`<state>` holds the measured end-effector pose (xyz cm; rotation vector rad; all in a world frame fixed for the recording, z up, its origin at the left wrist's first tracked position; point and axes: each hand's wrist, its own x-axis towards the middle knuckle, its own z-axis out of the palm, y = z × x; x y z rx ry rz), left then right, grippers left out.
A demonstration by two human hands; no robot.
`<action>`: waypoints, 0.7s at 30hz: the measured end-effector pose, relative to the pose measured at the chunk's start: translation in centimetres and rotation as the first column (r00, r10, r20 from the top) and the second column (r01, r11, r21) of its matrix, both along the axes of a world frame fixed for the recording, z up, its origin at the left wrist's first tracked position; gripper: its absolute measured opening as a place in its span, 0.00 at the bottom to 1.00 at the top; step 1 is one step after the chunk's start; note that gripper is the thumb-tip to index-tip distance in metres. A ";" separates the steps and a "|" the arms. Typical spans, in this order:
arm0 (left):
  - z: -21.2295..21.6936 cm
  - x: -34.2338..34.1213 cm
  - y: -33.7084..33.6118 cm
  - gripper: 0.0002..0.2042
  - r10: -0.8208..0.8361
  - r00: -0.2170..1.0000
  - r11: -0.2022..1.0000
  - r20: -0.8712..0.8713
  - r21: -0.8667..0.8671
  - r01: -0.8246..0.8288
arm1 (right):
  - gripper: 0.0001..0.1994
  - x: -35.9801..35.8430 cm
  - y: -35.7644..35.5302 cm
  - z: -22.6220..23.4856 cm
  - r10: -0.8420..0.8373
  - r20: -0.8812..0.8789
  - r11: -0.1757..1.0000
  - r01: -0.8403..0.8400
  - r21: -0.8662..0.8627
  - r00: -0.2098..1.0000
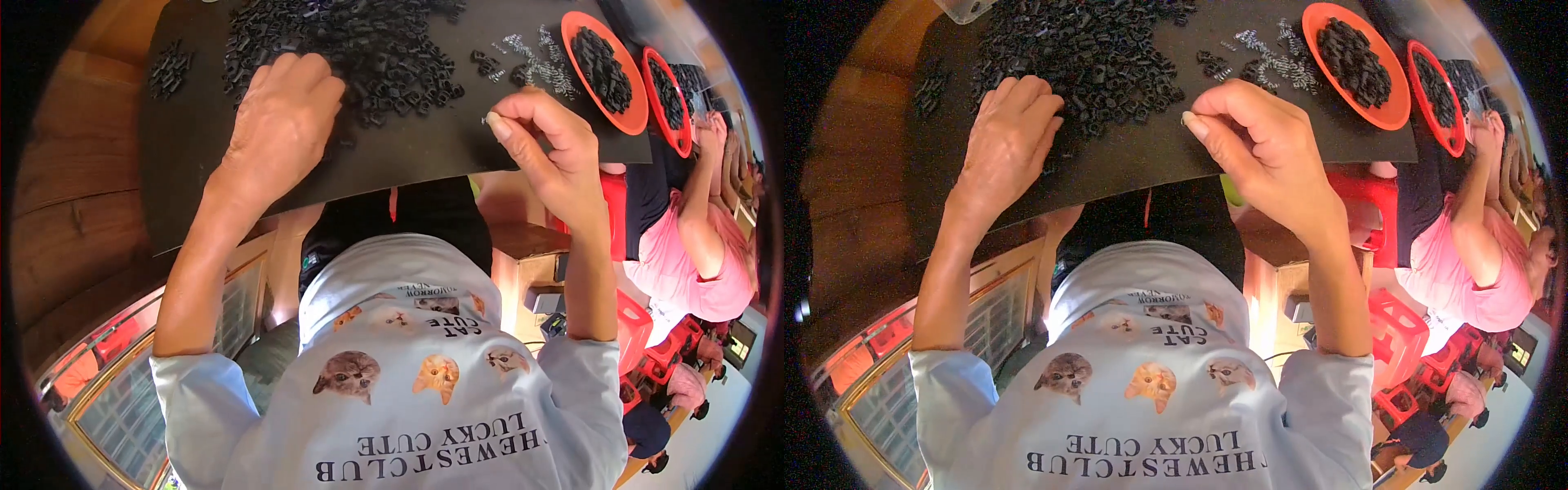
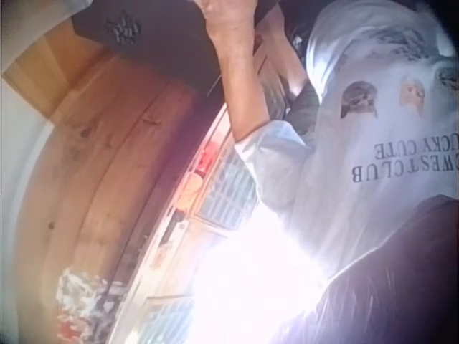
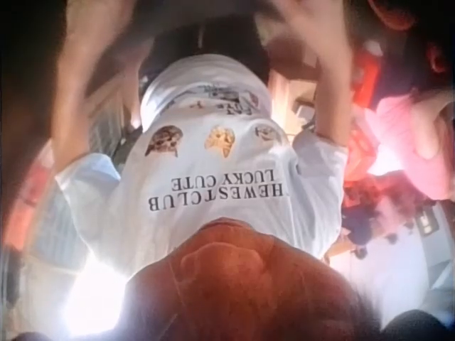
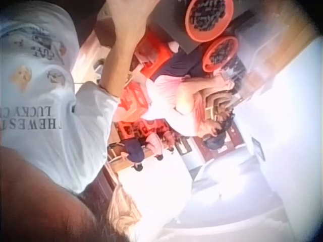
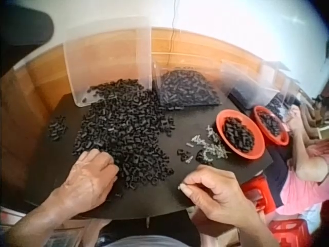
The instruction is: The person assembles plastic cord locks by hand, picking up small springs and internal pins from the table and inserting them into the plastic stopper bodies.
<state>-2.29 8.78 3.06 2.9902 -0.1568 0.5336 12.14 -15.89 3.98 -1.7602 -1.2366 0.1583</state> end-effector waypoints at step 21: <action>0.7 -1.4 0.5 0.10 0.017 0.999 1.000 -0.029 -0.025 -0.018 | 0.05 -1.0 0.6 -0.1 0.005 -0.142 1.000 -0.006 -0.012 0.990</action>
